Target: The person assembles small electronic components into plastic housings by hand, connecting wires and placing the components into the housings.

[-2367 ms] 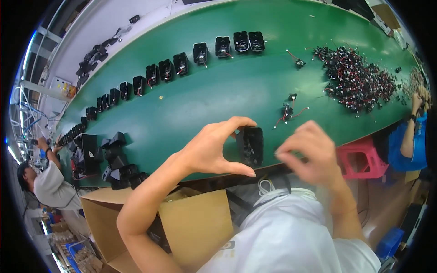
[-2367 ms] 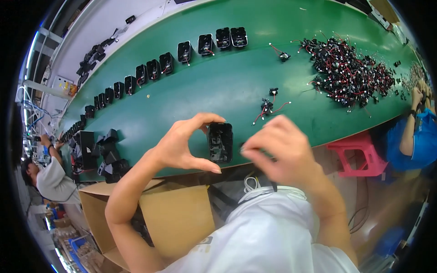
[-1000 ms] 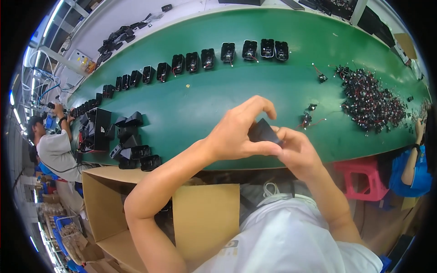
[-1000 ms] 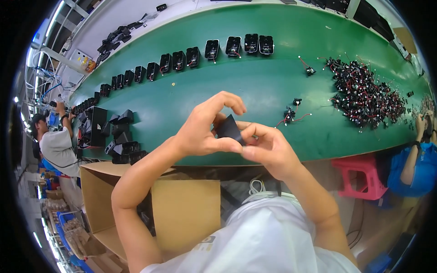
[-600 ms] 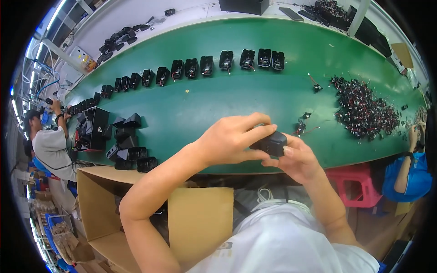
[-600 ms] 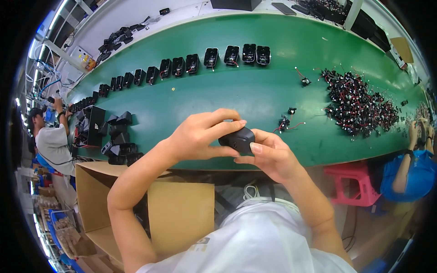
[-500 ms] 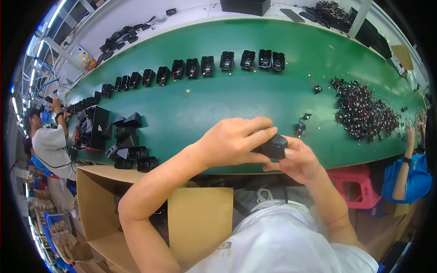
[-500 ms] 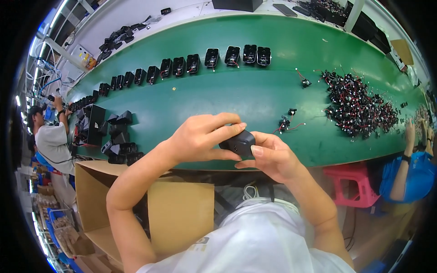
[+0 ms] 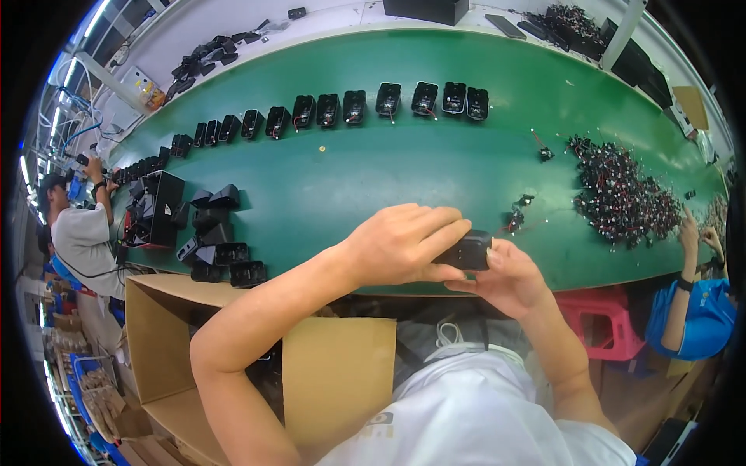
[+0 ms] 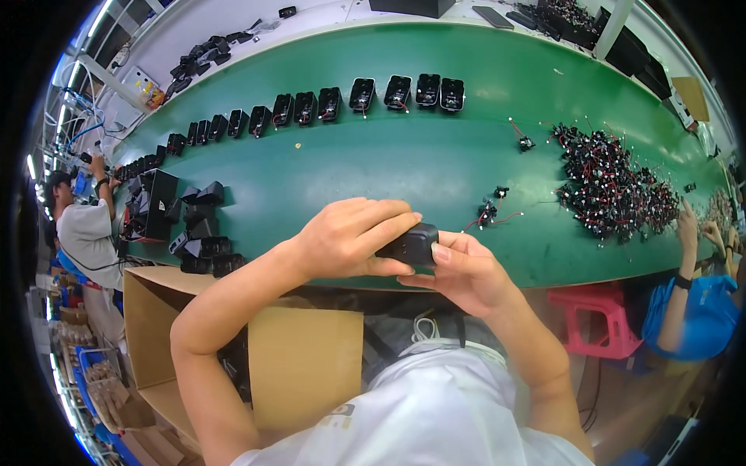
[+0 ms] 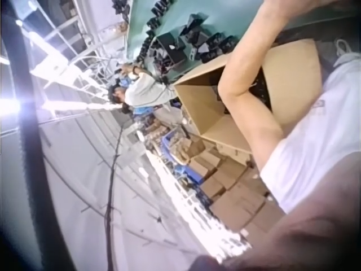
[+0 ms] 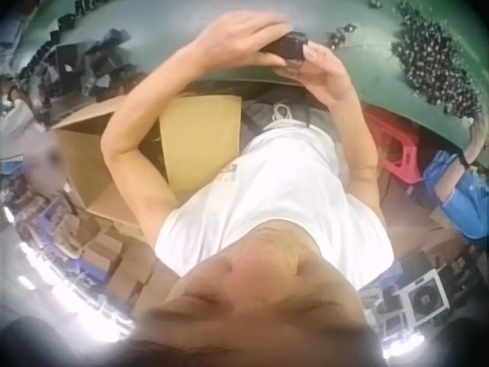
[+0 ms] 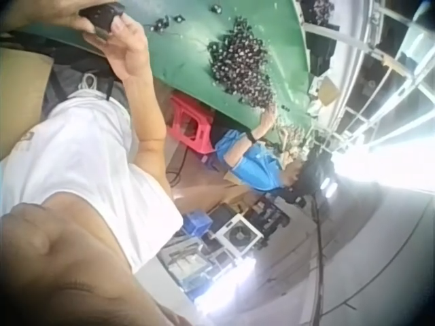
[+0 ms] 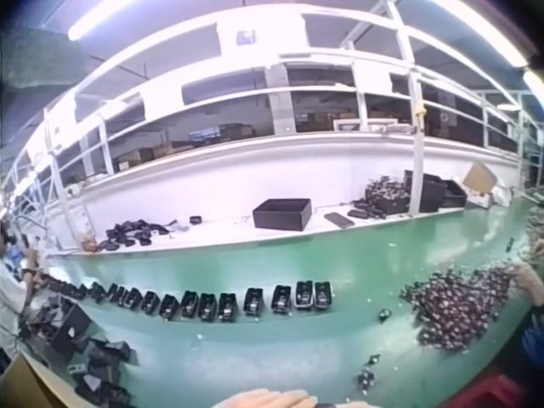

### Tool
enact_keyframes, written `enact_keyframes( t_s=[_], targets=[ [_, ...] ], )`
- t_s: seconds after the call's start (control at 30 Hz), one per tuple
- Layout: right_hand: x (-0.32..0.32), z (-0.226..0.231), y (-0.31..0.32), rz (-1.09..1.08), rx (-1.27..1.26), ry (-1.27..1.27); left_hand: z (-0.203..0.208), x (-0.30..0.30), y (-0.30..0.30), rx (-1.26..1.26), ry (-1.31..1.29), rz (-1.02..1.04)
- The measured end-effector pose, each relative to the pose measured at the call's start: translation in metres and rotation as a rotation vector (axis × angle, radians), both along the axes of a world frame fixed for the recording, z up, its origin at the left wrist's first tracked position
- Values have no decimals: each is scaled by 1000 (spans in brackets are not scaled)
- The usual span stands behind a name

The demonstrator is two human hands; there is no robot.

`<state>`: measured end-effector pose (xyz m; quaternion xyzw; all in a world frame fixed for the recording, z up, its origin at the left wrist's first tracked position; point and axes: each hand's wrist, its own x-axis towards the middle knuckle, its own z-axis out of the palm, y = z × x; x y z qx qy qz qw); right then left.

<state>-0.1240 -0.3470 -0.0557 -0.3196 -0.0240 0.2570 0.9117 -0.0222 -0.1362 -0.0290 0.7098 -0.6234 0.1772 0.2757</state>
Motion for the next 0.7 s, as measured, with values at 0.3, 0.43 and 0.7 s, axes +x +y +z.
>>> enact_keyframes(
  t_s=[0.3, 0.43, 0.7],
  targets=[
    [92, 46, -59, -679, -1637, -1213, 37, 76, 82, 145, 88, 601],
    [176, 25, -155, -557, -1971, -1087, 62, 107, 200, 424, 180, 1148],
    [250, -36, -183, -263, -2148, -1112, 10, 111, 274, 862, 271, 1279]
  ],
)
